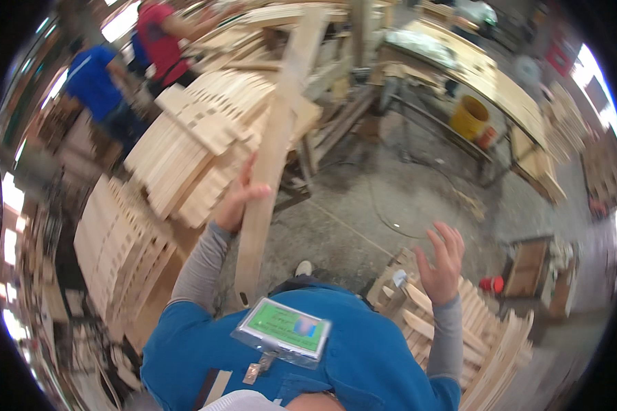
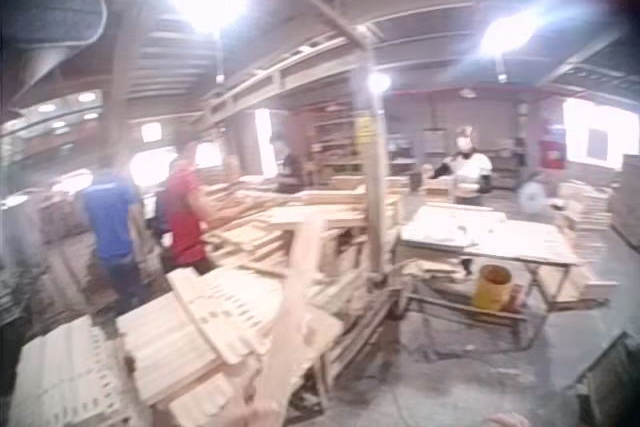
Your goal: The person stacks and aligns multiple light-colored wooden slats with pre-drilled holes on a workbench. They then use a brush to apply a white adhesive into the holes of the stacked pieces.
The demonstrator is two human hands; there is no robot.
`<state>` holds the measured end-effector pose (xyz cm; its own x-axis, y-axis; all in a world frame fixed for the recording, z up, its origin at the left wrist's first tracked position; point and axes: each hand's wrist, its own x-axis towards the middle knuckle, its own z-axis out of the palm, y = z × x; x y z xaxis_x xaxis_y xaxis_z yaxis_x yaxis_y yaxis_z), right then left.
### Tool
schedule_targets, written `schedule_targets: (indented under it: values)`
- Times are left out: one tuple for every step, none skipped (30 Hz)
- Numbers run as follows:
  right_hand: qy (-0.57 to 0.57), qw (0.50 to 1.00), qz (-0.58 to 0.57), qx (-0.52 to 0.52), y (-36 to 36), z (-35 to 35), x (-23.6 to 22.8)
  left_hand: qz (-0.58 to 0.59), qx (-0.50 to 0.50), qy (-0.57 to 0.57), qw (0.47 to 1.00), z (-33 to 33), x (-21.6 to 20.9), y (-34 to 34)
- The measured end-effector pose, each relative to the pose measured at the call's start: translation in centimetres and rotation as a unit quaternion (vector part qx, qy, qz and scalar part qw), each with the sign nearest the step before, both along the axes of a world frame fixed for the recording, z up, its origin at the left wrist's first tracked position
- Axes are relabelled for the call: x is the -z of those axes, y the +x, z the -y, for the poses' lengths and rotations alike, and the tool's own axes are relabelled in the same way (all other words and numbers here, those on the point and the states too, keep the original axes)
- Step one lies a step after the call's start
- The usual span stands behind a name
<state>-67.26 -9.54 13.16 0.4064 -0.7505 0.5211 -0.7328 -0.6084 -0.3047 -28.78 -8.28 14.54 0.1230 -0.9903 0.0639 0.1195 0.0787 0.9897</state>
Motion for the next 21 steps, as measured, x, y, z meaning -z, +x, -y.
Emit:
schedule_targets:
  values:
    - [0.026,1.000,-0.003,0.002,0.5,-0.2,0.7,-0.011,-0.049,-0.001,0.999,-1.0,-0.6,2.5]
    - [0.042,0.999,0.002,0.004,0.7,-0.1,1.4,-0.024,-0.091,-0.003,0.996,-1.8,-1.0,4.6]
    - [0.058,0.998,0.007,0.015,0.8,-0.1,1.8,-0.036,-0.125,-0.006,0.991,-2.3,-1.4,6.7]
    - [0.070,0.997,0.014,0.027,1.2,0.1,2.3,-0.052,-0.178,-0.022,0.982,-2.7,-1.0,9.2]
    - [0.071,0.997,0.019,0.028,1.5,0.3,2.6,-0.069,-0.225,-0.038,0.971,-2.8,0.1,12.1]
    - [0.073,0.997,0.022,0.033,1.8,0.4,3.0,-0.076,-0.244,-0.029,0.966,-2.7,1.1,15.4]
    - [0.076,0.996,0.023,0.041,1.9,0.7,3.1,-0.113,-0.270,-0.034,0.956,-2.3,2.5,18.2]
    - [0.081,0.996,0.023,0.037,2.3,1.0,3.0,-0.130,-0.307,-0.009,0.943,-2.1,3.5,21.5]
    - [0.082,0.996,0.019,0.035,2.8,1.3,3.0,-0.107,-0.343,0.031,0.933,-1.6,4.2,24.4]
    - [0.081,0.996,0.012,0.038,3.2,1.7,2.9,-0.061,-0.372,0.027,0.926,-0.5,4.9,26.5]
    - [0.080,0.996,0.009,0.041,3.7,2.0,2.8,-0.014,-0.401,0.019,0.916,0.6,5.4,28.6]
    - [0.079,0.996,0.032,0.023,4.5,2.5,3.0,0.029,-0.461,0.035,0.886,-0.7,4.6,32.4]
    - [0.080,0.996,0.045,0.010,5.1,2.9,3.6,0.069,-0.515,0.048,0.853,-1.5,3.2,35.1]
    - [0.080,0.996,0.017,0.035,5.3,2.9,3.5,0.083,-0.490,0.020,0.867,1.1,5.2,35.0]
    - [0.077,0.996,0.033,0.029,5.4,3.2,3.9,0.136,-0.505,0.027,0.852,0.2,3.1,37.3]
    - [0.085,0.995,0.021,0.039,5.5,3.2,4.0,0.182,-0.527,0.086,0.826,1.1,3.6,37.7]
    - [0.094,0.994,0.014,0.045,5.6,3.2,4.3,0.279,-0.564,0.225,0.744,2.0,3.7,37.9]
    - [0.105,0.992,-0.010,0.065,5.5,2.9,4.3,0.336,-0.556,0.356,0.672,4.2,4.9,36.6]
    - [0.111,0.990,-0.018,0.084,5.4,2.6,4.3,0.359,-0.544,0.419,0.632,5.7,5.1,35.5]
    - [0.118,0.988,-0.024,0.101,5.2,2.2,4.4,0.366,-0.532,0.451,0.616,7.0,5.1,34.5]
    - [0.128,0.986,-0.019,0.105,5.0,1.9,4.9,0.378,-0.528,0.450,0.613,7.2,4.7,34.3]
